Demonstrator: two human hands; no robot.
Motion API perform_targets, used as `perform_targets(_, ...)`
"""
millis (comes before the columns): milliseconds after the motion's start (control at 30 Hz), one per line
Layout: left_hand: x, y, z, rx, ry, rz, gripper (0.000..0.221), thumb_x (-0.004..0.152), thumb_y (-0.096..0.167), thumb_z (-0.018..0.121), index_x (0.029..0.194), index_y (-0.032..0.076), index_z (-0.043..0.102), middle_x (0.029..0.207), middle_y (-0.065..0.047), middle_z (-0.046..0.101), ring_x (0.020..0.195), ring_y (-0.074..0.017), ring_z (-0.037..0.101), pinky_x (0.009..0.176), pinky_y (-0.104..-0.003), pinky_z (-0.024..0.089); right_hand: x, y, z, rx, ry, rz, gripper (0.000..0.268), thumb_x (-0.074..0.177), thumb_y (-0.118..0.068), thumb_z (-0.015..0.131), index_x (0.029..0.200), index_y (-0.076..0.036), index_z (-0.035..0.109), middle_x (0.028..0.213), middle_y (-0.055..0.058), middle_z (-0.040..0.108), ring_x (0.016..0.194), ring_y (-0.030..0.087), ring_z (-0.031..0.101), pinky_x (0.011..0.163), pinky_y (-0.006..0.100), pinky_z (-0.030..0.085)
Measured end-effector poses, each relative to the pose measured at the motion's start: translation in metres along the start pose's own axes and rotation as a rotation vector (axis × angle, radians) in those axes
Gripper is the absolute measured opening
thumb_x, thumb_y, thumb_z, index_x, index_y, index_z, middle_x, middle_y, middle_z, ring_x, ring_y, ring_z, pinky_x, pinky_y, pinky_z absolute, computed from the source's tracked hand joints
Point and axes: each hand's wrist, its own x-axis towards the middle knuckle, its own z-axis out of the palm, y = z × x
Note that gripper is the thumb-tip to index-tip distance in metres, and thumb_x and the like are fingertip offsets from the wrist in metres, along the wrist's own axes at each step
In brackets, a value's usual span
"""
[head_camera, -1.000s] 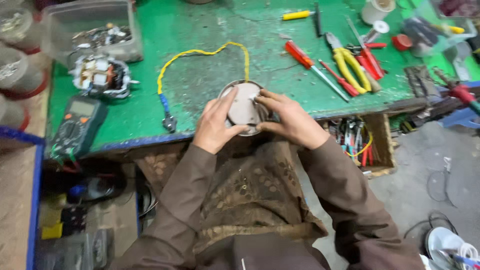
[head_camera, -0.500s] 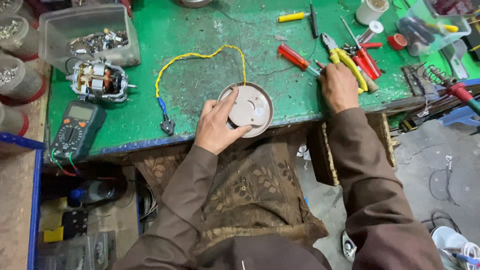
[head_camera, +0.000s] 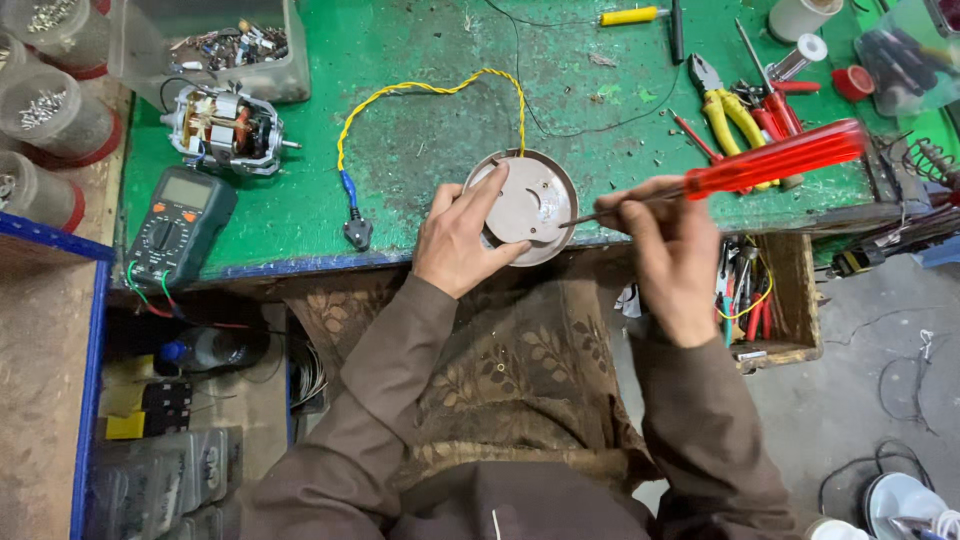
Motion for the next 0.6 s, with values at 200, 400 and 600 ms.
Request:
perform_targets(200, -0.001, 0.000, 0.002, -0.006, 0.020, -0.012, 0.098, 0.074, 0.058, 0.085, 0.160, 0.032, 0.046, 0.150, 0.009, 0.062, 0.124, -0.0234, 0.057, 0.097, -0.044, 0.062, 0.006, 0.003, 0.020, -0.076, -0.101, -0.033, 0.010, 0.108, 0.001, 0.057, 0.117, 0.002, 0.054, 0.105, 0.025, 0.076, 0.093, 0.033, 0.078, 0.086, 0.048, 0.062)
perform_targets(400, -0.001, 0.001, 0.003, -0.005, 0.019, -0.022, 0.098, 0.074, 0.061, 0.083, 0.159, 0.031, 0.046, 0.150, 0.010, 0.061, 0.125, -0.0234, 0.057, 0.098, -0.045, 0.061, 0.008, 0.010, 0.021, -0.158, -0.117, -0.069, 0.011, 0.107, -0.001, 0.062, 0.117, -0.002, 0.058, 0.105, 0.018, 0.079, 0.091, 0.028, 0.079, 0.087, 0.042, 0.062)
perform_targets(600, 0.000, 0.004, -0.002, 0.008, 0.001, -0.016, 0.098, 0.074, 0.059, 0.082, 0.160, 0.033, 0.043, 0.153, 0.011, 0.058, 0.128, -0.0236, 0.057, 0.099, -0.045, 0.061, 0.009, -0.001, 0.024, -0.248, -0.178, -0.175, 0.010, 0.103, 0.001, 0.066, 0.112, 0.000, 0.062, 0.101, 0.017, 0.079, 0.091, 0.030, 0.080, 0.084, 0.041, 0.061)
